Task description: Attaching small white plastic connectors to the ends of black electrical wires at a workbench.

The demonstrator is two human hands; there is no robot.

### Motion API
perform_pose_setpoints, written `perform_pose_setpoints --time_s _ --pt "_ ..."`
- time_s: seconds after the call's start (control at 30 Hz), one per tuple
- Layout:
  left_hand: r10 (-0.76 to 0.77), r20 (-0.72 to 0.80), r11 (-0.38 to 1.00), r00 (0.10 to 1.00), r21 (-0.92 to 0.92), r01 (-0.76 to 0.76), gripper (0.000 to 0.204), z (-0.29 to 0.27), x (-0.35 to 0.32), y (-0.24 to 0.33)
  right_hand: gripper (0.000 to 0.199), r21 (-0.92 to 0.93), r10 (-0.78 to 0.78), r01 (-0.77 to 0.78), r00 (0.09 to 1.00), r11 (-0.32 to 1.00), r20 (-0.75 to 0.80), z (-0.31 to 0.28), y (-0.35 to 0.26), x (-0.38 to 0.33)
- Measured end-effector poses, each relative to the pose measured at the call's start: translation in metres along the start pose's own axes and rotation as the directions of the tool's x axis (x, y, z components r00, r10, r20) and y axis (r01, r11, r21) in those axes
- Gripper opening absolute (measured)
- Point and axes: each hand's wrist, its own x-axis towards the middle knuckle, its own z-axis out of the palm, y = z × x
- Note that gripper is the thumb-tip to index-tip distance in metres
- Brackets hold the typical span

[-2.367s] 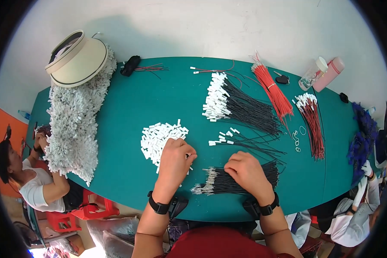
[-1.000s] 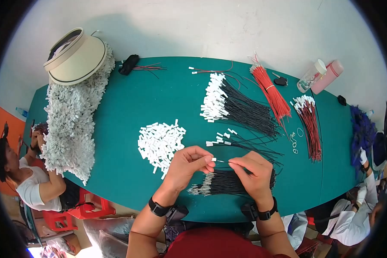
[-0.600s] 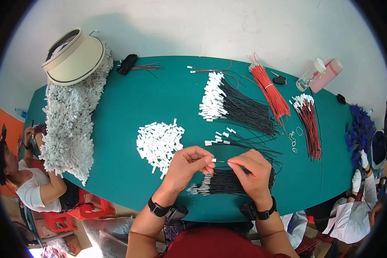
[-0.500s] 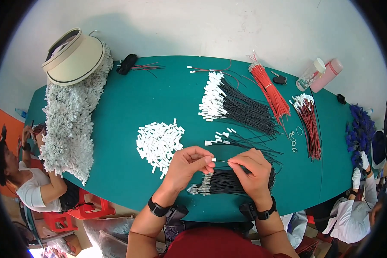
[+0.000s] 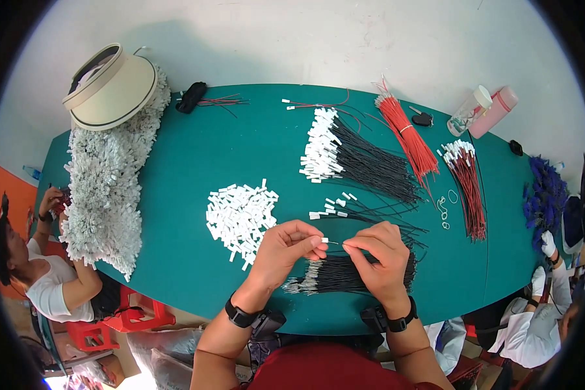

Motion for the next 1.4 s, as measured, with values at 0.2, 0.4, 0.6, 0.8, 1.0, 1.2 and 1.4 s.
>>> perform_pose_setpoints --time_s 0.2,0.4,0.6,0.8,1.0,1.2,1.4 --pt "0.008 0.003 1.000 1.000 -0.020 -0.008 0.012 0.0014 0.0011 -0.0024 0.013 0.006 0.025 -0.025 1.000 1.000 0.003 0.0003 -0.0001 0.0002" --pt "0.041 -0.017 0.999 0.999 -0.002 -0.041 0.011 0.0001 0.0020 -0.0051 0.013 0.017 0.037 -0.037 0.999 0.999 0.011 0.0004 0.0006 0.0001" --pt "0.033 -0.013 0.999 0.999 0.012 -0.033 0.009 0.0025 0.0006 -0.0032 0.012 0.036 0.048 -0.049 0.999 0.998 0.013 0.0035 0.0003 -0.0008" --pt "0.069 -0.018 0.997 0.997 0.041 -0.068 0.008 0.0034 -0.0012 -0.0041 0.011 0.062 0.071 -0.073 0.997 0.995 0.021 0.0041 -0.0001 -0.0023" --pt "0.097 -0.025 0.992 0.995 0.080 -0.095 0.008 0.0058 -0.0015 -0.0051 0.010 0.095 0.062 -0.066 0.997 0.993 0.046 0.0041 0.0020 -0.0036" --pt "0.083 -0.029 0.996 0.996 0.044 -0.081 0.007 0.0068 -0.0005 -0.0065 0.010 0.101 0.071 -0.076 0.996 0.992 0.053 0.0050 0.0006 -0.0036" --pt "0.068 -0.032 0.997 0.997 0.048 -0.067 0.007 0.0086 -0.0010 -0.0063 0.009 0.132 0.102 -0.108 0.993 0.985 0.054 0.0054 0.0055 -0.0038"
